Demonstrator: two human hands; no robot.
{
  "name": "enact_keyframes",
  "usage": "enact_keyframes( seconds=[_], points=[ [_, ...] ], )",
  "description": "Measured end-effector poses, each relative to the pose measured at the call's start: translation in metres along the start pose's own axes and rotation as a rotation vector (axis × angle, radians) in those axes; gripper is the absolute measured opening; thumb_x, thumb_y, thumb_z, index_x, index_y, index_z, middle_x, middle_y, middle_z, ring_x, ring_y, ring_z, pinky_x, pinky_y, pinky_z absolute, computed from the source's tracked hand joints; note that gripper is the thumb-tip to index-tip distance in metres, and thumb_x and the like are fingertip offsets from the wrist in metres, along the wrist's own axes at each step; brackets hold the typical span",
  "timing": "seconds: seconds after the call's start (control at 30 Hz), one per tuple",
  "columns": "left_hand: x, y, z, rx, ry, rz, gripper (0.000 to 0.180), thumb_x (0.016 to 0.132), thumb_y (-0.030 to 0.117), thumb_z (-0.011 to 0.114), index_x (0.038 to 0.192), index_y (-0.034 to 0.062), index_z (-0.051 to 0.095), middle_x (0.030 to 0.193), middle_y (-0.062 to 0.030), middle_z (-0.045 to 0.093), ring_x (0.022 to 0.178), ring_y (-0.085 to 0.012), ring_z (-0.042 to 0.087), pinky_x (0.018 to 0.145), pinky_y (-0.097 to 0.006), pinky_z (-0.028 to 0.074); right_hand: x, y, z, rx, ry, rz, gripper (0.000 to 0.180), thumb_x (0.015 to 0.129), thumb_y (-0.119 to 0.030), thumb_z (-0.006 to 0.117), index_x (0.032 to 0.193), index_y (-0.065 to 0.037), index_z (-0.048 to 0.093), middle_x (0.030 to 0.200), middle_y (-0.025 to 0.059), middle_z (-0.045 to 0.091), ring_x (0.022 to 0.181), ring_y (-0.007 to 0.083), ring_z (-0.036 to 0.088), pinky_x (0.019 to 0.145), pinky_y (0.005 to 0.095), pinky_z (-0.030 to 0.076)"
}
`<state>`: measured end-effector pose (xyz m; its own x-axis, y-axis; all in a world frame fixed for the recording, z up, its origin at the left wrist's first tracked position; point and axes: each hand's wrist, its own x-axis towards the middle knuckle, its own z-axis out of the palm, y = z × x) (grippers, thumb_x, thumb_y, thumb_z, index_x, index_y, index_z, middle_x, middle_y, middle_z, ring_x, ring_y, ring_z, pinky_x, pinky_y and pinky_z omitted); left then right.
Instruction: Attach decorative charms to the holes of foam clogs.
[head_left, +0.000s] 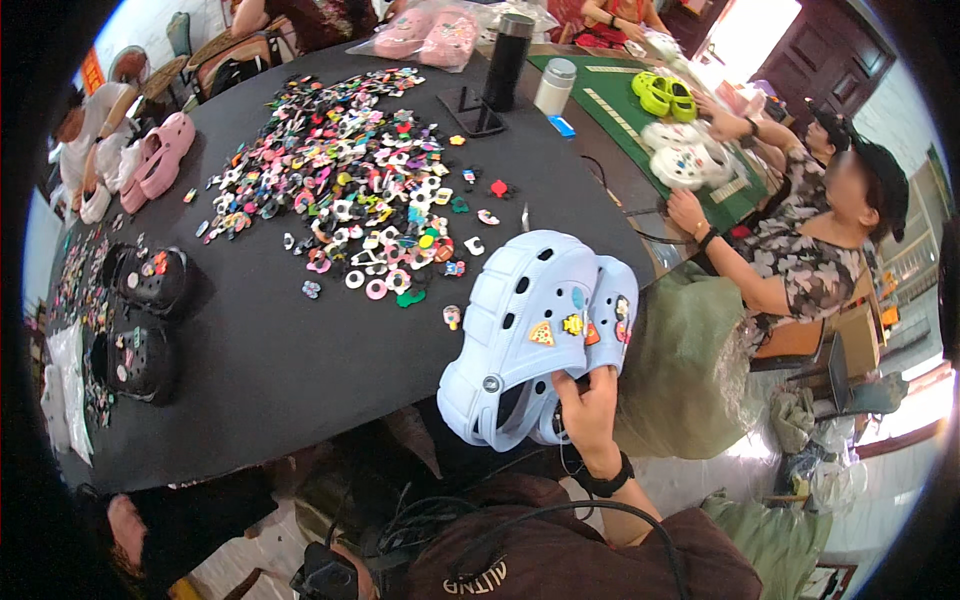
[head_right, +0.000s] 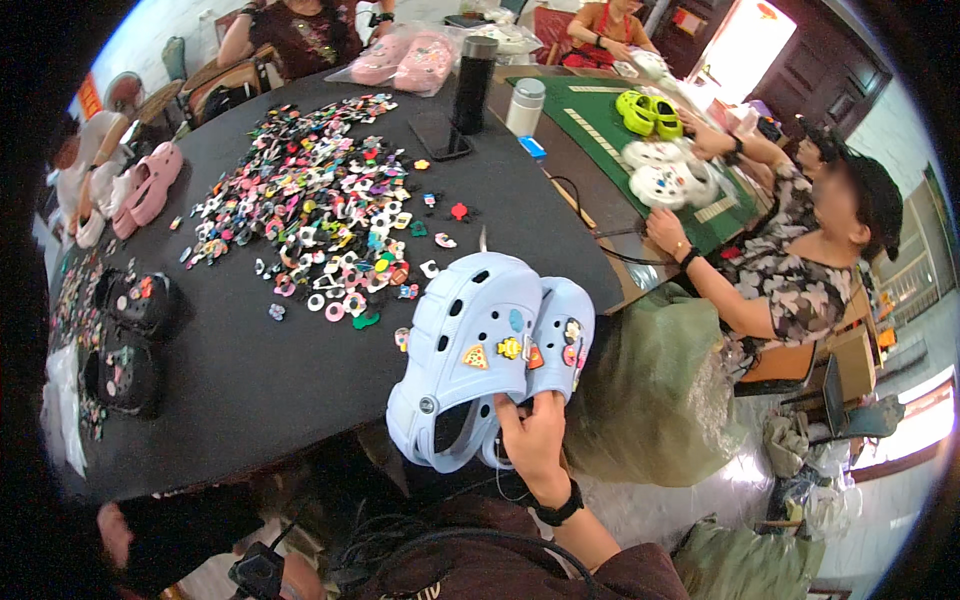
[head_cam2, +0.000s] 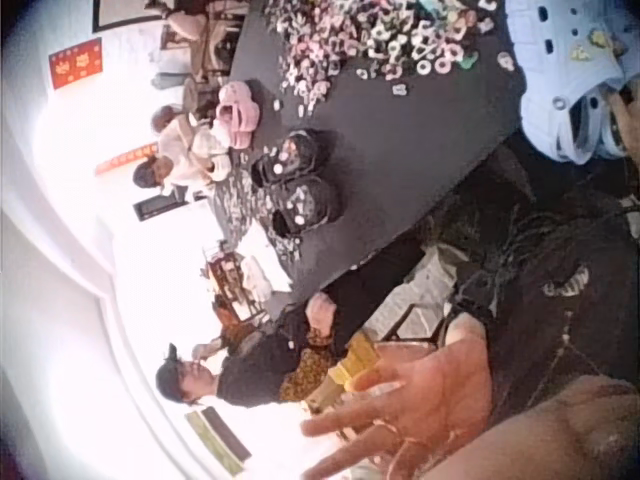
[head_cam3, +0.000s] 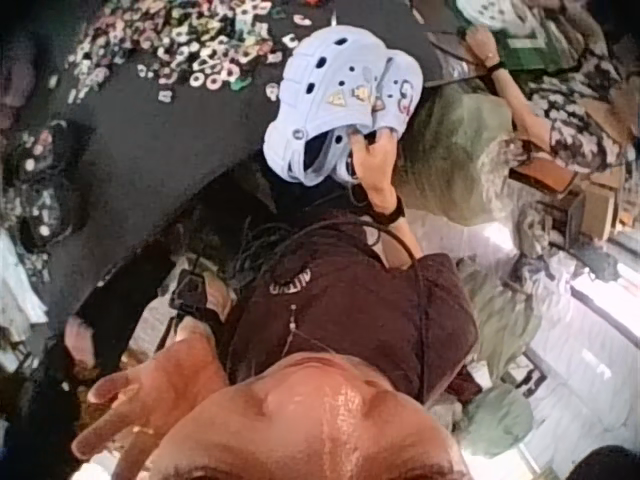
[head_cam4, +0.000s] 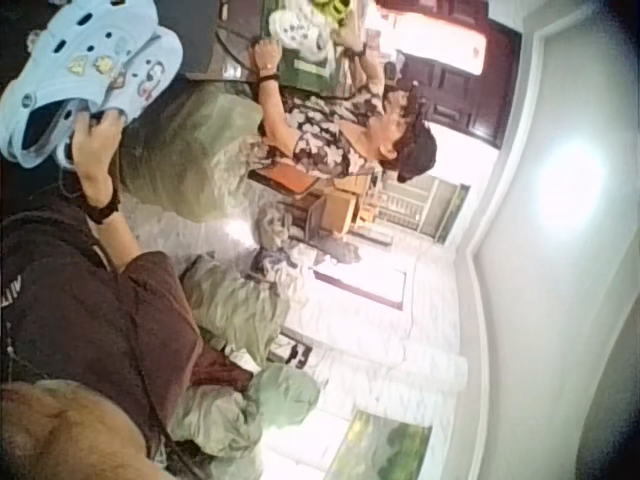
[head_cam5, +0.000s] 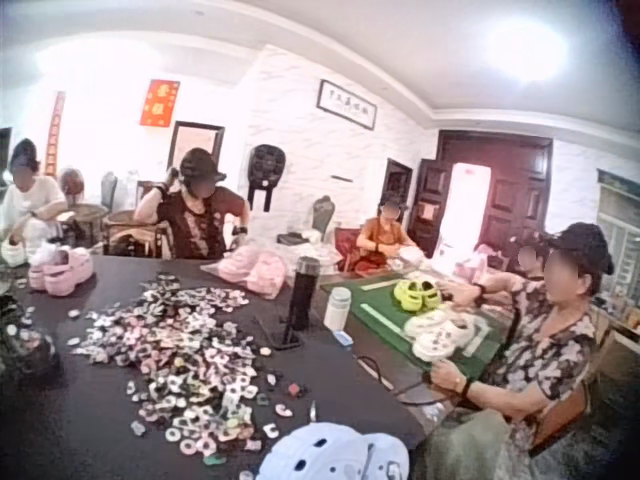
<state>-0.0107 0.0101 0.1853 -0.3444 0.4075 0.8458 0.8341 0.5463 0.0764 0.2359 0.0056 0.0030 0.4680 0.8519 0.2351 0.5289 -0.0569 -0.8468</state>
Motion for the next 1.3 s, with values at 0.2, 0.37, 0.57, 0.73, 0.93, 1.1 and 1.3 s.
enact_keyframes(
  seconds=[0.2, 0.37, 0.57, 0.73, 0.93, 1.1, 1.3],
  points=[
    [0.008, -0.02, 0.007, 0.051, -0.015, -0.141, 0.041, 0.094, 0.024, 0.048, 0.128, 0.0023, 0.05, 0.133, -0.0192, 0.048, 0.12, -0.0328, 0.048, 0.097, -0.041, 0.04, 0.002, 0.025, 0.0, -0.113, -0.021, -0.18, 0.044, 0.08, -0.011, 0.066, 0.119, 0.004, 0.051, 0.116, 0.0199, 0.053, 0.1, 0.0313, 0.052, 0.088, 0.0369, 0.041],
    [0.013, -0.048, 0.005, 0.145, 0.0, -0.292, 0.04, 0.094, 0.024, 0.048, 0.128, 0.0018, 0.051, 0.132, -0.0193, 0.048, 0.121, -0.0325, 0.048, 0.097, -0.04, 0.039, 0.005, 0.023, -0.012, -0.088, -0.168, -0.009, 0.044, 0.082, -0.011, 0.064, 0.119, 0.007, 0.05, 0.116, 0.021, 0.055, 0.107, 0.0321, 0.051, 0.096, 0.0379, 0.035],
    [0.013, -0.074, 0.003, 0.17, 0.025, -0.449, 0.04, 0.093, 0.024, 0.049, 0.127, 0.0013, 0.051, 0.131, -0.0195, 0.049, 0.121, -0.0321, 0.048, 0.097, -0.04, 0.039, 0.019, 0.002, -0.009, 0.013, -0.261, 0.019, 0.04, 0.083, -0.016, 0.065, 0.113, 0.007, 0.055, 0.109, 0.0217, 0.059, 0.101, 0.0331, 0.054, 0.091, 0.0382, 0.038],
    [0.015, -0.083, 0.006, 0.087, 0.021, -0.545, 0.04, 0.093, 0.023, 0.049, 0.126, 0.0009, 0.051, 0.131, -0.0196, 0.049, 0.121, -0.0318, 0.047, 0.097, -0.039, 0.038, 0.018, 0.007, -0.012, -0.167, -0.198, -0.018, 0.039, 0.083, -0.02, 0.064, 0.112, 0.007, 0.056, 0.109, 0.0226, 0.06, 0.099, 0.0366, 0.053, 0.091, 0.041, 0.037],
    [0.014, -0.086, 0.011, -0.047, 0.012, -0.646, 0.04, 0.092, 0.023, 0.05, 0.125, 0.0003, 0.052, 0.13, -0.0198, 0.05, 0.122, -0.0314, 0.047, 0.098, -0.039, 0.038, 0.024, 0.004, -0.018, -0.086, -0.294, 0.061, 0.041, 0.084, -0.017, 0.063, 0.114, 0.008, 0.053, 0.109, 0.0236, 0.059, 0.101, 0.037, 0.053, 0.091, 0.0406, 0.038],
    [0.007, -0.093, 0.011, -0.135, -0.001, -0.751, 0.04, 0.092, 0.023, 0.051, 0.125, -0.0001, 0.052, 0.13, -0.0199, 0.051, 0.122, -0.0311, 0.047, 0.098, -0.038, 0.038, 0.026, 0.024, -0.021, -0.097, -0.225, -0.004, 0.038, 0.083, -0.015, 0.063, 0.112, 0.008, 0.055, 0.104, 0.0224, 0.061, 0.095, 0.0339, 0.056, 0.088, 0.0389, 0.04],
    [0.002, -0.102, 0.015, -0.274, -0.039, -0.854, 0.04, 0.091, 0.022, 0.051, 0.124, -0.0007, 0.053, 0.129, -0.0201, 0.051, 0.123, -0.0308, 0.047, 0.098, -0.037, 0.037, 0.027, 0.031, -0.028, -0.138, -0.19, 0.126, 0.034, 0.082, -0.01, 0.062, 0.11, 0.008, 0.056, 0.101, 0.0204, 0.062, 0.09, 0.0288, 0.057, 0.085, 0.0347, 0.042]
  ],
)
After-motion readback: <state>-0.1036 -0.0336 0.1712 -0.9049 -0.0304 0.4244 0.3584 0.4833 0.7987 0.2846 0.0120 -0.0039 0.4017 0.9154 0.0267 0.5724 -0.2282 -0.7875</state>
